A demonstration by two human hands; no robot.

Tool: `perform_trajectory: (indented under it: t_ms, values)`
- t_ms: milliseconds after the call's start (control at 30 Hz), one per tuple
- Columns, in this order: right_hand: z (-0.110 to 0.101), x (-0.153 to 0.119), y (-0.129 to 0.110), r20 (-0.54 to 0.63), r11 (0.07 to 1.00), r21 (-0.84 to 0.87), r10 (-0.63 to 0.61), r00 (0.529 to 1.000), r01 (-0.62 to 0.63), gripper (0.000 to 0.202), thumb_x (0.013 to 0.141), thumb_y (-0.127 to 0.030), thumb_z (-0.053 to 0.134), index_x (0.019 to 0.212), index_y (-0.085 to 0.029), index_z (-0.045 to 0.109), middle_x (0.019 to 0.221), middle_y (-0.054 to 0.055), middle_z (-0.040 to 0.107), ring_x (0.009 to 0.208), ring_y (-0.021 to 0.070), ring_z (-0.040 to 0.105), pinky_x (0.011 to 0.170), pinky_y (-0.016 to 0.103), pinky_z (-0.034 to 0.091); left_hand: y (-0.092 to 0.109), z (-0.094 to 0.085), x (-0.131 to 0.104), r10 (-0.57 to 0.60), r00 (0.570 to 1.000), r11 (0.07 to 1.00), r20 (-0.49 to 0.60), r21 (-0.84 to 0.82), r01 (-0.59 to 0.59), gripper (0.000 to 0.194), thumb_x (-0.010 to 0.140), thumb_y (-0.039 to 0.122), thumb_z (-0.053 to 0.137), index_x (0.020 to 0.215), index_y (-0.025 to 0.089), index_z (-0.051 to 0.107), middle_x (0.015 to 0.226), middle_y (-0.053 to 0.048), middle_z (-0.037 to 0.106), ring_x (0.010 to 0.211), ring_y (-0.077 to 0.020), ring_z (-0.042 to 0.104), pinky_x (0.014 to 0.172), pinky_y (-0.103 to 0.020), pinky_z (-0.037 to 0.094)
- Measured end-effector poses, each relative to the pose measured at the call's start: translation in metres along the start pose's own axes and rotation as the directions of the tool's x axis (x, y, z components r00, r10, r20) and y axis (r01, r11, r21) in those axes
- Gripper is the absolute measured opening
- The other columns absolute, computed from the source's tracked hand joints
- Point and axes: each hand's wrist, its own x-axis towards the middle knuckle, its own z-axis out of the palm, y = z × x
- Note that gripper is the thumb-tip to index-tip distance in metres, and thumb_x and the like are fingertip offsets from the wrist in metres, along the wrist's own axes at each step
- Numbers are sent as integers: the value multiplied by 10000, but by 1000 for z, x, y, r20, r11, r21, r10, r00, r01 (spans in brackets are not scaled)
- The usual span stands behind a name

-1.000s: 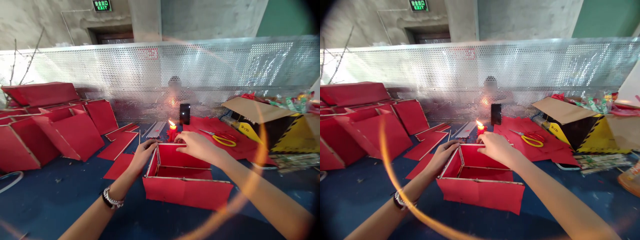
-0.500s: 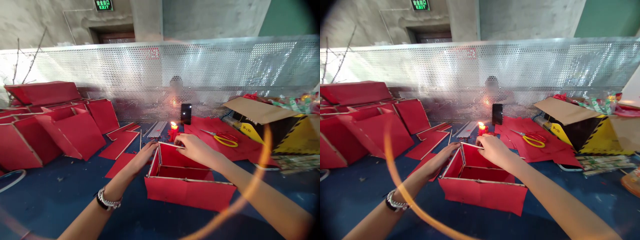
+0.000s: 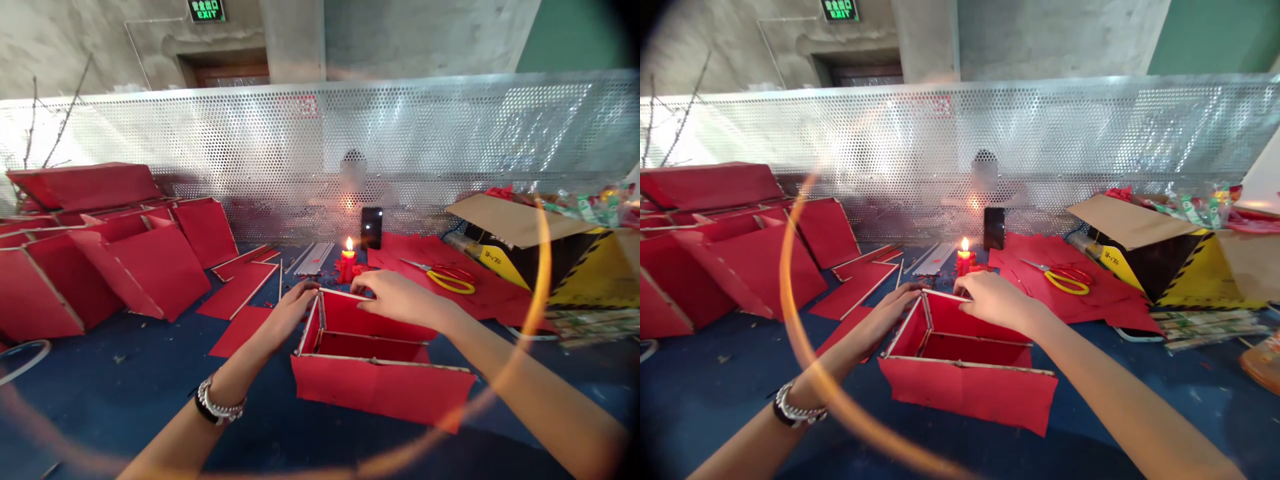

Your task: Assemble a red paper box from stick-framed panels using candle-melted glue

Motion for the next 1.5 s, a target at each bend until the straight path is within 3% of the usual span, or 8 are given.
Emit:
perform_trajectory:
  t_ms: [300,500,633,767,1000,1300,1500]
  values:
    - [1,0,1,-2,999,-19,-37,999,37,186,756,-221,537,911,-257,633,933,34,686,823,191,612,660,311,415,-7,0,8,242,970,970,-25,15,-242,327,748,382,557,952,148,661,1035,-94,683,972,-238,609,858,-337,449]
    - [0,0,-3,-13,999,-12,-37,999,37,167,806,-310,515,903,-258,641,922,38,688,818,188,611,652,309,414,-9,-2,10,296,954,952,-44,102,-290,254,738,347,597,892,173,701,954,-74,710,932,-225,628,852,-324,460]
    - [-6,1,-3,-74,997,-33,64,995,-66,307,849,-438,438,907,-237,662,899,75,689,767,202,614,618,322,411,-11,-4,11,301,951,946,-68,144,-289,248,740,342,596,895,181,705,958,-72,710,946,-230,626,866,-335,458]
    - [-11,8,20,-219,991,-34,122,968,-132,317,870,-299,379,990,-223,662,982,88,683,863,218,618,700,338,426,-12,-5,12,323,945,935,-51,173,-310,267,747,355,588,903,174,707,956,-77,710,939,-236,628,858,-341,462]
    - [-4,21,65,-294,952,265,231,927,-154,303,836,-236,445,1055,-216,654,931,61,705,744,167,651,699,305,472,-11,-6,12,390,921,895,-27,246,-372,260,769,338,564,915,177,707,965,-61,706,957,-225,619,877,-317,444]
    - [8,33,92,-269,865,494,254,929,-94,263,773,-317,589,987,-205,691,897,70,712,727,183,664,675,314,509,-9,-4,9,403,915,884,-17,267,-385,233,764,320,572,890,181,709,928,-47,714,919,-207,629,841,-283,459]
    - [12,34,98,-239,850,525,178,955,-27,281,771,-153,551,1011,-221,678,1037,62,682,948,186,637,862,354,490,-10,-5,11,417,909,873,-8,282,-398,239,778,320,569,909,172,703,940,-49,709,931,-204,624,851,-282,454]
